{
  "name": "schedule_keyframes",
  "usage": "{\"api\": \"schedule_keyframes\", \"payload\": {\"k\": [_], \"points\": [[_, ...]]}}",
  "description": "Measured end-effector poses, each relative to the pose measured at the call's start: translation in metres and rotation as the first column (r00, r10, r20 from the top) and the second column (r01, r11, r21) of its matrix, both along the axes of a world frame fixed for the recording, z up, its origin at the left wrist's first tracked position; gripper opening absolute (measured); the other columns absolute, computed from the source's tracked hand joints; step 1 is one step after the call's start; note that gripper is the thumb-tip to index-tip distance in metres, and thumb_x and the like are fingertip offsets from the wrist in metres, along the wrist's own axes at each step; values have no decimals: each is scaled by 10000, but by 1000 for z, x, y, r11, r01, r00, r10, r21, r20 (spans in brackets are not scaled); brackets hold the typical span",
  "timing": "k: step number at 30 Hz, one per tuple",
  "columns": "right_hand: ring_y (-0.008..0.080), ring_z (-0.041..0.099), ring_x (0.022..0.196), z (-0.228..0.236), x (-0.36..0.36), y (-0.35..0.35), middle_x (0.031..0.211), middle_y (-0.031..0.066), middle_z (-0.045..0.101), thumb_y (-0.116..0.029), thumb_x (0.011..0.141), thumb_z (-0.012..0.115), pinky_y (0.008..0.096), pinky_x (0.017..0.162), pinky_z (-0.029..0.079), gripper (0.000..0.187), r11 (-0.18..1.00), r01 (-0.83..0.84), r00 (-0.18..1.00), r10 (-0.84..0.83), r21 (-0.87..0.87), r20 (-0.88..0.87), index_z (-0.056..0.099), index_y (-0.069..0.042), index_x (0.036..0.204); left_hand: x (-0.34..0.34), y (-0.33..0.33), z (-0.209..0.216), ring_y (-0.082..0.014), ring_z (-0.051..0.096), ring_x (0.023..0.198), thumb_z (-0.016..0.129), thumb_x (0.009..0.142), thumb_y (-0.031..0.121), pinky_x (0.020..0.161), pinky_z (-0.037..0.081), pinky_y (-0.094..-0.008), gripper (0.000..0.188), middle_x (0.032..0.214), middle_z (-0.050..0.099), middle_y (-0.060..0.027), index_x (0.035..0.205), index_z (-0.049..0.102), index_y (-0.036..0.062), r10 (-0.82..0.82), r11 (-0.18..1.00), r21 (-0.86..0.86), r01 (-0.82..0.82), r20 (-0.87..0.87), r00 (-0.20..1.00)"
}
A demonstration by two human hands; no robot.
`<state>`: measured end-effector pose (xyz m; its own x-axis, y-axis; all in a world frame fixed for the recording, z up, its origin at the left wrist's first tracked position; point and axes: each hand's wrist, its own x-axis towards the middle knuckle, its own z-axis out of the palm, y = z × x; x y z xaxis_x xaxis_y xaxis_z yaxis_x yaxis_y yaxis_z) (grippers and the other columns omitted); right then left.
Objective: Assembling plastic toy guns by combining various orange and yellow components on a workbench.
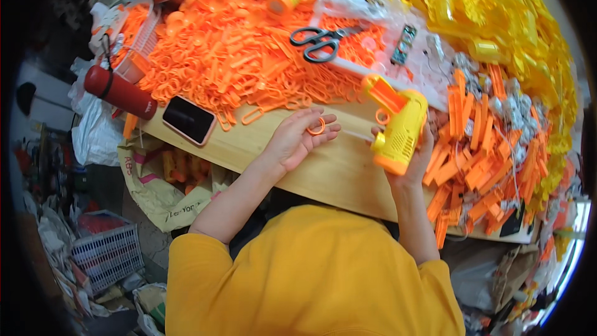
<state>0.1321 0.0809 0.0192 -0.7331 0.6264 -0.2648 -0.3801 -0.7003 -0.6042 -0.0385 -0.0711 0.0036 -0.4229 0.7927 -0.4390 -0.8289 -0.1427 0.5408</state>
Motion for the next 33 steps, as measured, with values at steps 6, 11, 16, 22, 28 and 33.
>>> {"api": "schedule_keyframes", "payload": {"k": [6, 11, 16, 22, 28, 33], "points": [[363, 632, 965, -4, 2, -3, 1132, 147, 588, -488, 870, 558, 530, 789, 542, 620, 997, 25, 1000, -25, 71, -1, 424, -74, 1312, 22, 19, -21, -311, 577, 1048, 498, 945, 110, 933, 507, -407, 348, 1165, 526, -209, 1212, 448, -107, 26, 999, 26, -31, 180, 983], [358, 620, 1002, -7, 10, -4, 1131, 169, 584, -394, 874, 590, 530, 822, 532, 590, 995, 38, 999, -37, 90, -6, 414, -37, 1309, 34, 28, -15, -272, 581, 1050, 549, 923, 77, 947, 492, -390, 345, 1117, 554, -133, 1234, 457, -41, 46, 995, 84, -53, 89, 995], [340, 613, 1027, -8, 8, -10, 1143, 189, 581, -338, 863, 606, 482, 874, 524, 590, 990, 47, 999, -46, 130, -6, 405, 6, 1299, 57, 32, 0, -201, 594, 1031, 614, 875, 10, 914, 499, -340, 412, 1039, 582, -93, 1245, 437, 40, 72, 994, 81, -68, -40, 997], [306, 612, 1030, -9, 7, -12, 1131, 189, 592, -293, 829, 619, 423, 911, 514, 577, 996, 36, 999, -37, 84, 3, 420, 12, 1277, 67, 36, 1, -159, 588, 1043, 645, 865, 23, 906, 486, -294, 443, 1158, 584, -77, 1272, 472, 7, -77, 984, 156, 80, -26, 997], [290, 610, 1025, -6, -4, -11, 1114, 203, 597, -308, 824, 612, 413, 894, 518, 589, 990, 75, 996, -68, 119, -62, 417, 18, 1274, 93, 35, -4, -188, 502, 1183, 654, 849, -6, 1015, 414, -319, 528, 1333, 461, -129, 1322, 421, -28, 110, 967, 248, 49, -587, 802], [292, 617, 1006, -5, -14, -6, 1094, 208, 601, -349, 814, 597, 415, 889, 518, 604, 985, 133, 988, -124, 113, -88, 430, 23, 1260, 104, 48, 5, -217, 405, 1275, 691, 805, -25, 1071, 354, -345, 697, 1391, 358, -142, 1374, 288, -11, 156, 937, 345, 49, -542, 826]]}}
